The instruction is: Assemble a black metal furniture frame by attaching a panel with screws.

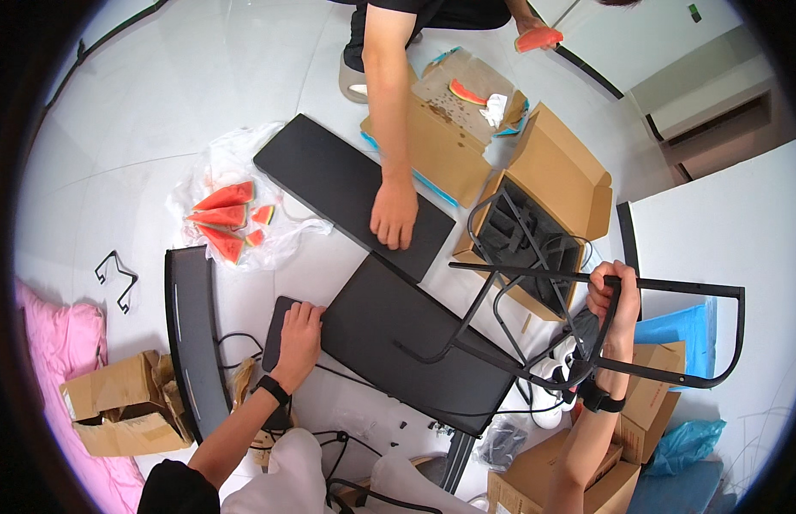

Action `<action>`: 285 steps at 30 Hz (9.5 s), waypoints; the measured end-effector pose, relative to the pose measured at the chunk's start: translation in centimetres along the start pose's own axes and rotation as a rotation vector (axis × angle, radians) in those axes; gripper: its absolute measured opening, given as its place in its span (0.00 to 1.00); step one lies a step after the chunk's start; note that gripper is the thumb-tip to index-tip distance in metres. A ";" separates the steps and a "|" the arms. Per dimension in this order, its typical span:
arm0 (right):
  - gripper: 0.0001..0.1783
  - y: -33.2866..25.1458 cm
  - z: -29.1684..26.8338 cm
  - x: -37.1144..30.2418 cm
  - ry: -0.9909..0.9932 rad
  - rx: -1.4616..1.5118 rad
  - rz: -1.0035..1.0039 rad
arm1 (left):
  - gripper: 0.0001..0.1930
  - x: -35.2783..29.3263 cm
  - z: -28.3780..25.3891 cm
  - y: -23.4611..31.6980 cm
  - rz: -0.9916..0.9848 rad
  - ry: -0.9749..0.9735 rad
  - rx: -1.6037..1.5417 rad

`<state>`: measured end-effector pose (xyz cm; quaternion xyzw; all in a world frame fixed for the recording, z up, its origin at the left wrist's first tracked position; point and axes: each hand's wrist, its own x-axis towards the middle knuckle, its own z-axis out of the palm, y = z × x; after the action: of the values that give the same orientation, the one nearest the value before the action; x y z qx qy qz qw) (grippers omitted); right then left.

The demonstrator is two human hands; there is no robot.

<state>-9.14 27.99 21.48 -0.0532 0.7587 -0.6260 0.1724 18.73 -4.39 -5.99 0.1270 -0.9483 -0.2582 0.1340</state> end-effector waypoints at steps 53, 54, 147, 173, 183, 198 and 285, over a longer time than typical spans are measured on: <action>0.26 1.5 -1.5 -2.1 0.247 0.229 -0.171 | 0.07 -1.8 -0.6 0.0 -0.317 -0.107 -0.418; 0.21 3.1 -2.1 -3.3 0.209 0.261 -0.098 | 0.07 -1.9 -0.7 0.0 -0.316 -0.112 -0.416; 0.18 22.4 3.3 -11.3 0.258 -0.789 -0.038 | 0.10 -9.3 -3.1 1.2 -0.303 -0.407 -0.182; 0.17 32.7 -4.5 -21.9 0.434 -1.106 0.352 | 0.08 -8.3 -2.3 2.0 -0.229 -0.353 -0.234; 0.17 33.9 -4.6 -21.2 0.423 -1.210 0.283 | 0.08 -8.3 -2.5 1.9 -0.214 -0.347 -0.214; 0.16 29.2 -3.0 -20.4 0.470 -1.144 0.082 | 0.08 -7.2 -3.8 1.1 -0.299 -0.195 -0.439; 0.18 22.7 -0.2 -17.3 0.497 -0.730 -0.571 | 0.12 4.5 -9.0 -0.6 0.061 0.267 -0.421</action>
<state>10.07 38.11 2.92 -0.1645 0.9006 -0.3367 -0.2199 17.55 -10.35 2.05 0.1007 -0.8509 -0.4267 0.2894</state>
